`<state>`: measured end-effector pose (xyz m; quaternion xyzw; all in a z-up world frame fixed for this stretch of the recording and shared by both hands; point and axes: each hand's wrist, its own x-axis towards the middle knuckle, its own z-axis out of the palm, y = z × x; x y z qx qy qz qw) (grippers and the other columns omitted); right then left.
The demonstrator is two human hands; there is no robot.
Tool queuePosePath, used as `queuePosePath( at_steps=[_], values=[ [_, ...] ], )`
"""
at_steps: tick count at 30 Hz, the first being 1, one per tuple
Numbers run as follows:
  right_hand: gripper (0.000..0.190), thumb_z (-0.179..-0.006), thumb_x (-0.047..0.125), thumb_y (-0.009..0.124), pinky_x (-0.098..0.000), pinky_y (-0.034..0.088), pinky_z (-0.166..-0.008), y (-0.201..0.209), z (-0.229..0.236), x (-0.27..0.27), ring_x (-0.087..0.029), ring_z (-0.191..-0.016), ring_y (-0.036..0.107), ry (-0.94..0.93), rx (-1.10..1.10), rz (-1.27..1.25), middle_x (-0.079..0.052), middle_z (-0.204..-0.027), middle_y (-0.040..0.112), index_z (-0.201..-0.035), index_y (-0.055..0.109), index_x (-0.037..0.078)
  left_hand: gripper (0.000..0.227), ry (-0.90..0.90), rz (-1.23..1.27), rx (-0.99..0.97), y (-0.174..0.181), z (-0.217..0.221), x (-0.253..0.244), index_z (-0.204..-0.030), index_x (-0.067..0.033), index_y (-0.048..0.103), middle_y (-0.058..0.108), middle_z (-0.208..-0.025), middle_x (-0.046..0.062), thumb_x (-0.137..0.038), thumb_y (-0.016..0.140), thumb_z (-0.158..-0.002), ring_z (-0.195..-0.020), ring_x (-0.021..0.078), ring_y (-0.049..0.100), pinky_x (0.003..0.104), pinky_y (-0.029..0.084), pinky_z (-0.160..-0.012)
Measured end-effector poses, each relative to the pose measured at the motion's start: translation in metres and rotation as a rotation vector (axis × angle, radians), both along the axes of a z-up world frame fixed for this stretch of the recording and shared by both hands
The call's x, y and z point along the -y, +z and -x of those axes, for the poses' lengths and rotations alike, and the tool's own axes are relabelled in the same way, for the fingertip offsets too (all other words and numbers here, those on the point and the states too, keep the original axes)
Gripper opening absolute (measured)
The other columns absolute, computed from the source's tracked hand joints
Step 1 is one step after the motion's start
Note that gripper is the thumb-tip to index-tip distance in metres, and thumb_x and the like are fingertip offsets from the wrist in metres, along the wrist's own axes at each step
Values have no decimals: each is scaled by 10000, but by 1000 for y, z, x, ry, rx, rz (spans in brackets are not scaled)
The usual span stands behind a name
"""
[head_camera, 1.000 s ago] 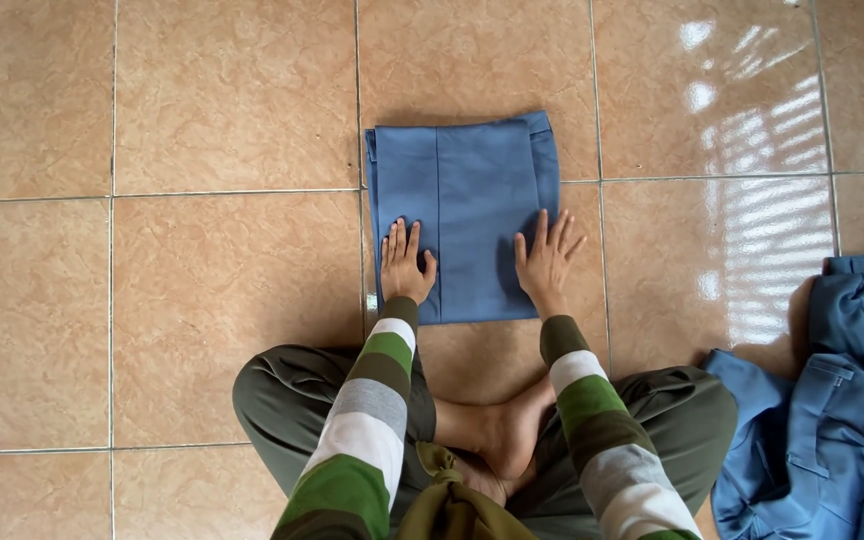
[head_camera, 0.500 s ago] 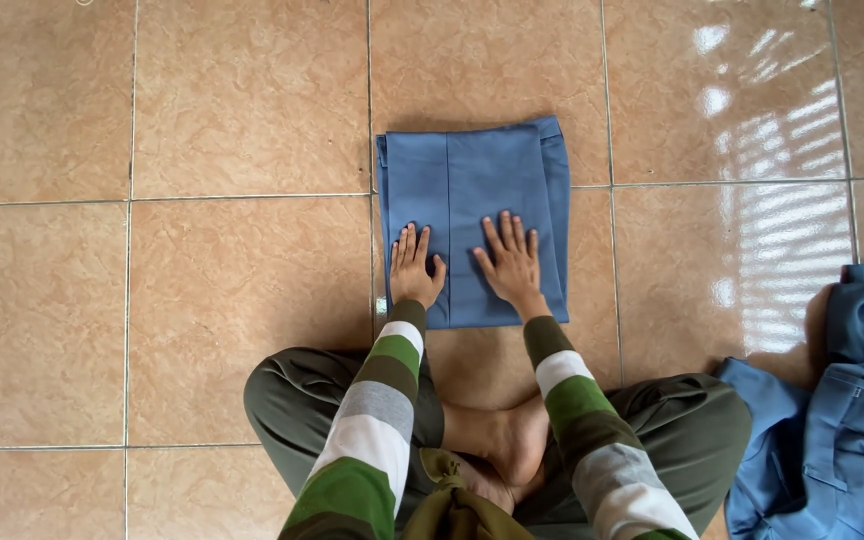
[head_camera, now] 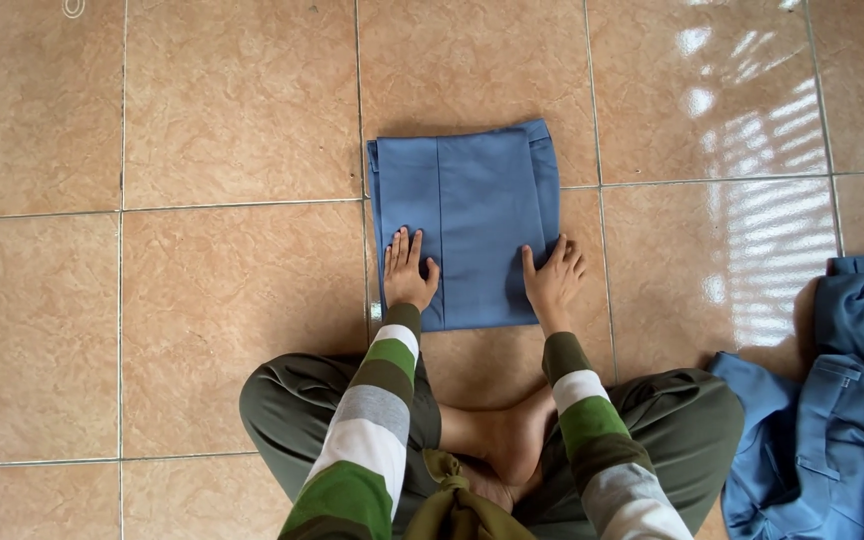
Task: Folding blue trousers into a neat rectangular shape on the floor.
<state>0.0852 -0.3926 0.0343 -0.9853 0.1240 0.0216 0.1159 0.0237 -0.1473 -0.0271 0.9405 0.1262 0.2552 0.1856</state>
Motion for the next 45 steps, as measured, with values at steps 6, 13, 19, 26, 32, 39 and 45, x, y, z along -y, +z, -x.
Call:
queuePosePath(
  at_steps=[6,13,19,26,32,39,45],
  values=[
    [731,-884,488,721,-514,529,-875,-63,-26,20,-409,-1107,624,7,-166,-408,-247,-1242,545,-1396,396,80,622,-3,9,-3,5,2,0,-1476,-212,565,499,-1549,109,-304,584,-861,-1442,249,457,429,341,-1192],
    [1034,-712,387,910,-619,416,-1090,60,-37,2,-450,-1368,476,-304,-611,-1027,-224,-1498,490,-1575,366,219,604,-96,89,-234,11,6,9,-1578,-211,420,332,-1655,112,-296,453,-981,-1539,273,272,465,169,-1255],
    [713,-852,248,810,-591,542,-873,152,-39,11,-409,-1134,632,36,-318,-1362,-256,-1270,622,-1468,505,58,660,-416,575,-516,55,-38,81,-1638,-288,248,208,-1697,114,-283,434,-1005,-1566,341,164,551,149,-1258],
    [444,-847,203,750,-457,517,-879,143,-71,-6,-226,-961,590,243,-28,-1178,-138,-989,608,-1265,619,134,624,-256,824,-536,69,-78,178,-1624,-222,279,463,-1554,68,-161,424,-1021,-1381,224,486,305,331,-1197],
    [696,-896,314,611,-604,521,-887,98,-55,-82,-464,-1046,686,403,-221,-563,-297,-1065,710,-1521,399,94,510,106,676,-647,-60,-55,85,-1480,-292,423,660,-1323,5,-310,442,-970,-1184,192,667,274,481,-1047],
    [782,-1028,450,504,-622,479,-1012,39,29,-129,-487,-1241,580,743,-307,-661,-269,-1338,607,-1647,106,185,304,342,716,-43,18,-14,-38,-1253,-232,606,656,-1281,78,-223,600,-950,-1228,327,621,492,514,-995],
    [691,-1028,383,479,-621,193,-1201,47,7,-77,-393,-1511,287,529,-33,-184,-233,-1597,377,-1627,256,122,594,-111,296,-193,82,-31,41,-1532,-203,418,471,-1512,267,-390,540,-981,-1426,470,415,618,381,-1117]
  ],
)
